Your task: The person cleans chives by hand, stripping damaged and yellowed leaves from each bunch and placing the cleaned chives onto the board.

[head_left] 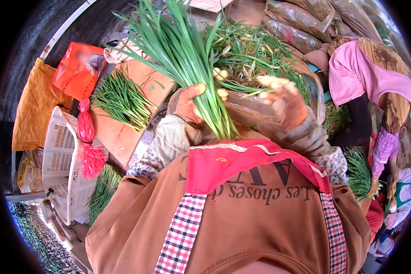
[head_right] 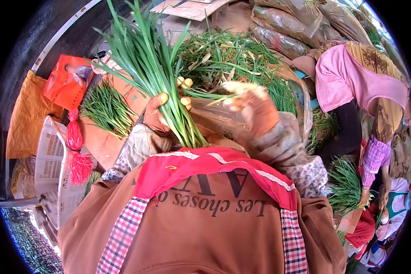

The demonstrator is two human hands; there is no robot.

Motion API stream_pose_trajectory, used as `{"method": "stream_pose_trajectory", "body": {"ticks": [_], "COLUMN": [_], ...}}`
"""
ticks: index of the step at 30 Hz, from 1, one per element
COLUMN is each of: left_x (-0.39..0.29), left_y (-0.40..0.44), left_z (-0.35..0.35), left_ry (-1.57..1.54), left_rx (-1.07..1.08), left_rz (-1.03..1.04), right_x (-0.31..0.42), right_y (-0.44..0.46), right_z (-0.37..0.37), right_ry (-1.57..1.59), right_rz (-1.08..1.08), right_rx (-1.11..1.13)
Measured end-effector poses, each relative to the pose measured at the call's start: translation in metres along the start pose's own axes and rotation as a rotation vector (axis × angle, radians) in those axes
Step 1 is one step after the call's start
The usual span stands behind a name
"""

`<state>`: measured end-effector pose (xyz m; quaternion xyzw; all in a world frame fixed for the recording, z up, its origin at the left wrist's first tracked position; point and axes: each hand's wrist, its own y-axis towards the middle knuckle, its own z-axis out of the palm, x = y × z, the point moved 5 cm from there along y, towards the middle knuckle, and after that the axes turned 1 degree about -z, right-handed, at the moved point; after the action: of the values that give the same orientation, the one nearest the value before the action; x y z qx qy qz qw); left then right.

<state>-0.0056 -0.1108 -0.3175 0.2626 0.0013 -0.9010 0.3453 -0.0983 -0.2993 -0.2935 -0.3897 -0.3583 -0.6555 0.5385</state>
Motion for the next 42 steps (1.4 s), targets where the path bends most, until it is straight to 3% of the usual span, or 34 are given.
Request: {"method": "stream_pose_trajectory", "body": {"ticks": [5, 9, 11, 12, 13, 15, 16, 17, 20, 25, 26, 28, 29, 30, 31, 32, 34, 35, 37, 39, 41, 42], "left_x": [-0.002, 0.000, 0.000, 0.000, 0.000, -0.002, 0.001, 0.003, -0.004, -0.008, -0.007, -0.007, -0.007, -0.007, -0.006, -0.006, -0.004, -0.006, -0.006, -0.005, -0.006, -0.006], "left_y": [-0.003, -0.004, -0.002, -0.001, 0.000, 0.000, -0.001, 0.000, -0.005, -0.011, -0.010, -0.012, -0.012, -0.013, -0.014, -0.013, -0.011, -0.010, -0.012, -0.012, -0.012, -0.009], "left_z": [-0.018, -0.023, -0.017, -0.015, -0.013, -0.005, -0.010, -0.015, -0.012, -0.020, -0.024, -0.031, -0.032, -0.031, -0.028, -0.025, -0.027, -0.027, -0.026, -0.030, -0.029, -0.031], "left_ry": [0.047, 0.071, 0.065, 0.095, 0.083, 0.095, 0.062, 0.034, 0.078, 0.107, 0.054, 0.028, 0.025, 0.038, 0.044, 0.049, 0.028, 0.074, 0.068, 0.056, 0.058, 0.033], "left_rx": [-0.110, -0.134, -0.149, -0.155, -0.157, -0.163, -0.154, -0.141, -0.214, -0.287, -0.274, -0.276, -0.261, -0.269, -0.271, -0.271, -0.273, -0.237, -0.275, -0.278, -0.285, -0.245], "left_rz": [0.025, 0.031, 0.028, 0.019, 0.003, -0.002, -0.035, -0.071, -0.020, 0.057, 0.049, 0.065, 0.076, 0.082, 0.084, 0.084, 0.062, 0.084, 0.076, 0.062, 0.060, 0.065], "right_x": [0.074, 0.151, 0.131, 0.099, 0.067, 0.027, 0.016, 0.016, -0.006, 0.015, 0.027, 0.064, 0.081, 0.100, 0.110, 0.101, 0.092, 0.069, 0.058, 0.023, 0.001, -0.010], "right_y": [0.017, 0.045, 0.064, 0.078, 0.085, 0.068, 0.053, 0.038, 0.042, 0.029, 0.029, 0.040, 0.043, 0.052, 0.064, 0.085, 0.078, 0.078, 0.036, 0.011, 0.002, -0.001], "right_z": [-0.056, -0.062, -0.034, -0.029, -0.019, 0.026, 0.049, 0.073, 0.060, 0.031, 0.024, 0.014, -0.001, -0.011, -0.025, -0.039, -0.022, -0.033, 0.034, 0.053, 0.051, 0.042], "right_ry": [-0.259, -0.152, -0.986, -1.572, -1.894, -1.652, -1.315, -1.363, -1.200, -0.623, -0.495, -0.527, -0.548, -0.665, -0.887, -1.318, -2.065, -1.630, -1.297, -0.958, -0.821, -0.666], "right_rz": [-0.269, -0.516, -0.235, -0.102, -0.026, 0.069, 0.242, 0.428, 0.154, -0.061, -0.035, -0.231, -0.243, -0.208, -0.131, 0.138, 0.217, 0.306, 0.518, 0.595, 0.526, 0.528], "right_rx": [-0.084, -0.268, -0.062, 0.026, 0.213, 0.509, 0.451, 0.353, 0.252, 0.185, 0.071, 0.043, -0.207, -0.296, -0.275, -0.277, -0.251, -0.001, 0.175, 0.472, 0.504, 0.413]}}
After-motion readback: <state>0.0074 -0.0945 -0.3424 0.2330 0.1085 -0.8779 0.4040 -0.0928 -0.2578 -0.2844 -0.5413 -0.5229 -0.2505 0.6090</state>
